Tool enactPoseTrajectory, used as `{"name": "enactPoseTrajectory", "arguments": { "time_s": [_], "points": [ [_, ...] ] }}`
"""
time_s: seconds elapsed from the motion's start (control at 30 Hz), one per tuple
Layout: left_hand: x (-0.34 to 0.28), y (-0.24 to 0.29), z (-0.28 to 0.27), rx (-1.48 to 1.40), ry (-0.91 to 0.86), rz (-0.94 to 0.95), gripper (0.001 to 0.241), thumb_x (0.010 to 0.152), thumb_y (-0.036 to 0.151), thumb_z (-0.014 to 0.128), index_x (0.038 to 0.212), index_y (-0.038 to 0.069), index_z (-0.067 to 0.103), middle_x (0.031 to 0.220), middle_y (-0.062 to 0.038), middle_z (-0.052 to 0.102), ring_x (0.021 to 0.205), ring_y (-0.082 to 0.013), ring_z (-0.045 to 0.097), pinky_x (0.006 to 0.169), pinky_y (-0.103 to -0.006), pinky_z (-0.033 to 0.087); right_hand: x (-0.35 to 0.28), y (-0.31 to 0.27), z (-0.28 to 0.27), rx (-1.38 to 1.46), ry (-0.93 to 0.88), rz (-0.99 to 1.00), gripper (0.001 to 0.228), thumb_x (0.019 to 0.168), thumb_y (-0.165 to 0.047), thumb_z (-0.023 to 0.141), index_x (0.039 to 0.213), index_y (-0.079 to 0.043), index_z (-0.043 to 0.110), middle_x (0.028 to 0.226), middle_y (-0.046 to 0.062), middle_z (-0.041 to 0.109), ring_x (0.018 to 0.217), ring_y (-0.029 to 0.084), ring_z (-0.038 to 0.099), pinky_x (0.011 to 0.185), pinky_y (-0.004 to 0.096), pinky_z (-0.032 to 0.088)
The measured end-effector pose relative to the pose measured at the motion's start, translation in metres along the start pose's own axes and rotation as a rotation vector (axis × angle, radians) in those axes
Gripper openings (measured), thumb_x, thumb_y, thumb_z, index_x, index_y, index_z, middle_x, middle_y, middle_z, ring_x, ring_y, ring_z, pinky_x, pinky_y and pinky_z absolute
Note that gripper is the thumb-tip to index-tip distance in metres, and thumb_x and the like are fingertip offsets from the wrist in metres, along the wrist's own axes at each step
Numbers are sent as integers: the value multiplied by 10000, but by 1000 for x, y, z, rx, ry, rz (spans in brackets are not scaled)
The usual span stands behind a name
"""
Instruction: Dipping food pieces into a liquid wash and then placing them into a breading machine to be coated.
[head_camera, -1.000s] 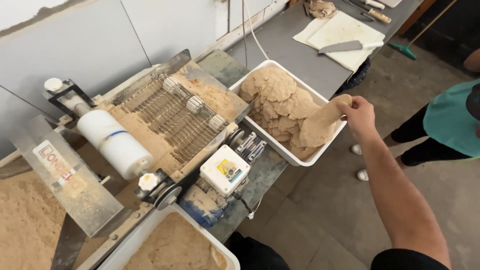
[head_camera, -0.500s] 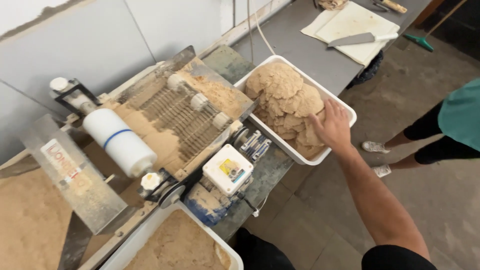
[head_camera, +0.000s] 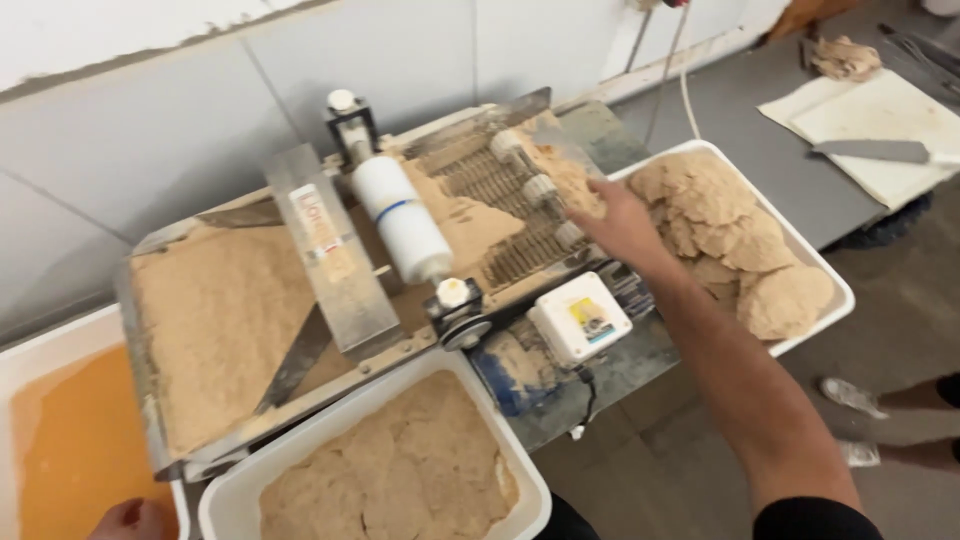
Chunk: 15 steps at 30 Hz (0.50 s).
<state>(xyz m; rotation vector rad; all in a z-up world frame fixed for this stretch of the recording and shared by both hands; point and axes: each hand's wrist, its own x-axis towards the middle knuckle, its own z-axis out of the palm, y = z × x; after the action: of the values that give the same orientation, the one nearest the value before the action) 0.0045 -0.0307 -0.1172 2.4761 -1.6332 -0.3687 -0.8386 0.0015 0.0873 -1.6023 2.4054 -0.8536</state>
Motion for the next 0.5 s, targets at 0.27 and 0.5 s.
{"name": "enactPoseTrajectory", "arguments": {
  "time_s": [0.27,0.5],
  "points": [
    [-66,99,-109,126,-263,-194,537,989,442,378,1403,278,678,1426,-95,696,1271,-380,662,1038,-481,495,4,-80,21,-39,-285,101,566,941,-562,616,1127,-29,655,1062,183,698,966,357,656,781,469,466],
    [-62,90,-97,118,-201,-210,531,985,448,385,1424,329,659,1410,-42,709,1254,-359,675,1044,-474,479,7,-110,12,-21,-302,258,481,966,-481,622,1159,-49,707,1114,155,741,943,297,704,814,421,546]
  ]
}}
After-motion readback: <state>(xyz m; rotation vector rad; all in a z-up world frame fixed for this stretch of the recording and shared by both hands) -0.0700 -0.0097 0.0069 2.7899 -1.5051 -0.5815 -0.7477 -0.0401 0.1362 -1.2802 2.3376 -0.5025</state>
